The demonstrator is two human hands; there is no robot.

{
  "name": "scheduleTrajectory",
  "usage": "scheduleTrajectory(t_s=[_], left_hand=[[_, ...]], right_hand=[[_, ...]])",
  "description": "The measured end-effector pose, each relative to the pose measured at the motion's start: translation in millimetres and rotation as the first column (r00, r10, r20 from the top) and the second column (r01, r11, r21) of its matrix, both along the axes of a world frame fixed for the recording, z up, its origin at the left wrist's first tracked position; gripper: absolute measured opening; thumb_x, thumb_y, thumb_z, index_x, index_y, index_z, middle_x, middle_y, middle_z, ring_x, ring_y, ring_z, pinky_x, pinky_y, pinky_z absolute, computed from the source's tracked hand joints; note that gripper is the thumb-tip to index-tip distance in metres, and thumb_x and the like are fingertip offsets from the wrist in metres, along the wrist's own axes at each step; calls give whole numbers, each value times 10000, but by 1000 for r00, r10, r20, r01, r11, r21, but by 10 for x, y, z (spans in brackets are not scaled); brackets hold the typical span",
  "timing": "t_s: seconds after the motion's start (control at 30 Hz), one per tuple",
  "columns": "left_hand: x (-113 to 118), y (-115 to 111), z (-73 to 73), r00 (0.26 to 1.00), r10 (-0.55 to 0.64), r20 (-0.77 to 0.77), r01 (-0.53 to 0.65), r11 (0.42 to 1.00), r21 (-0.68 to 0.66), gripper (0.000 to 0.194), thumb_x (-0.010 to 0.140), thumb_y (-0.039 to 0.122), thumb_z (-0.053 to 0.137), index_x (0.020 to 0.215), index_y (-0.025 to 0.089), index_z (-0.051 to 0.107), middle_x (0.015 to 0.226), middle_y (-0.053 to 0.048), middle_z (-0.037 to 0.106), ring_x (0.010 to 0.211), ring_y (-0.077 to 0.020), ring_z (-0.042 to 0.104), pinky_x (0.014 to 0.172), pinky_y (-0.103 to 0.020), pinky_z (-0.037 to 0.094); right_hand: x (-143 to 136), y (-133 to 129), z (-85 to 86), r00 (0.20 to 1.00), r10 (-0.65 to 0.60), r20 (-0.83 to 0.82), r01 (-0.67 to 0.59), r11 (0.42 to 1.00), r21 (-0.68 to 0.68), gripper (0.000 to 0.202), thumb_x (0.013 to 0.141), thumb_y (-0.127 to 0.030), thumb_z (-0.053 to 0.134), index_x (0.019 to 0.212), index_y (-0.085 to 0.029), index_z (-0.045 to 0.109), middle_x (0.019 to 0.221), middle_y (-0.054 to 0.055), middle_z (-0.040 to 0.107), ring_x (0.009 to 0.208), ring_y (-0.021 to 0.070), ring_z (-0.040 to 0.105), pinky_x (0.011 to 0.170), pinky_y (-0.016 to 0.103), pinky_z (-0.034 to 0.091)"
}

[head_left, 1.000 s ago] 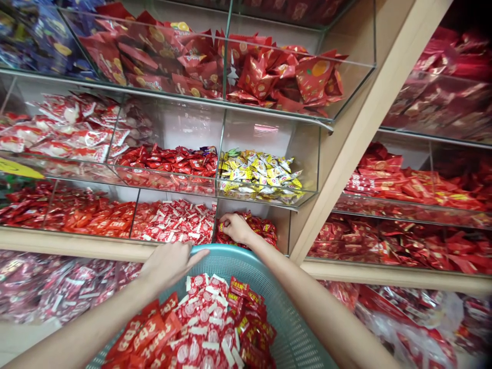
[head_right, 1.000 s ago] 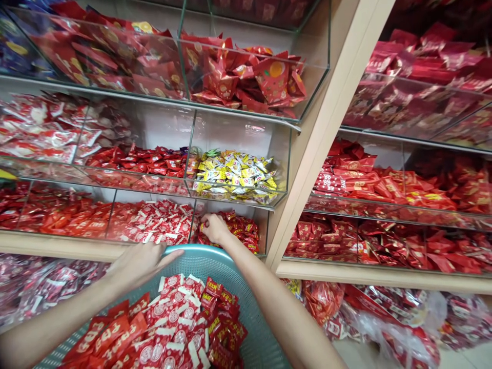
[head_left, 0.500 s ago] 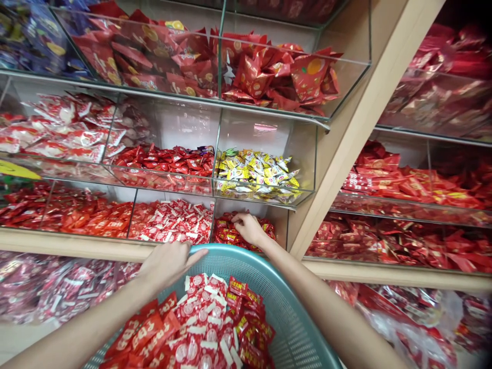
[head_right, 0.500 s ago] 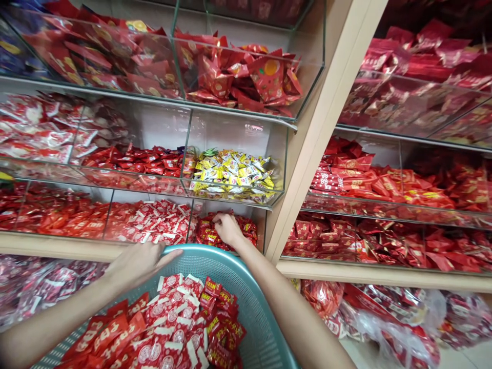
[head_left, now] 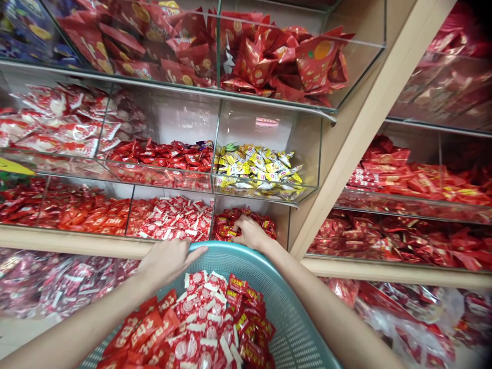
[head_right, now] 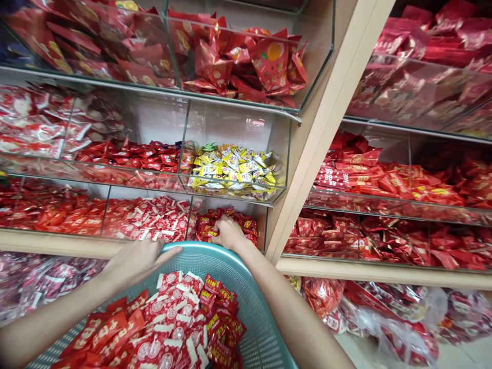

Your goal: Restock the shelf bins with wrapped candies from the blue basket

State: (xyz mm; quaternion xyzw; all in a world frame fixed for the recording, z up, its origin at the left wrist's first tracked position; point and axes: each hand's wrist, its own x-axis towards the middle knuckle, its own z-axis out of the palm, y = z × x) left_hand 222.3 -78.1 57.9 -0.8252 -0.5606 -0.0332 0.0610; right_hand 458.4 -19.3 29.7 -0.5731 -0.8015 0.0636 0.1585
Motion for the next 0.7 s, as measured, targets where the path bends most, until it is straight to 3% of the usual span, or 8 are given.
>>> scheduleTrajectory(t_s=[0.17,0.33,0.5,0.7], left_hand=[[-6,16,-18,1000,11,2,-11,1000,0,764,819,687,82,750,152,622,654,-145,675,676,-334,663,607,-429,476],[6,27,-16,1000,16,20,-16,1000,-17,782,813,696,74,728,155,631,641,-144,670,668,-323,660,605,-418,472],[27,9,-1,1000,21,24,-20,1000,-23,794,809,700,69,750,149,637,623,-137,660,664,-317,656,614,-418,474],[34,-1,-7,1000,26,8,-26,1000,-18,798,812,695,68,773,144,645,631,-136,659,668,-310,652,615,-410,472]], right_hand=[[23,-129,224,997,-10,-78,17,996,84,171,748,-302,636,842,-160,624,901,47,571,856,170,530,738,266,377],[51,-664,481,992,8,-128,6,995,105,163,762,-309,623,843,-171,593,924,38,552,837,162,532,719,267,378],[32,-1228,330,998,-44,50,49,995,-84,151,802,-329,569,832,-182,591,847,38,621,774,183,579,628,275,375],[-115,-1409,186,924,-139,356,185,978,-99,187,870,-216,454,940,-158,617,956,94,649,754,223,647,540,284,394]])
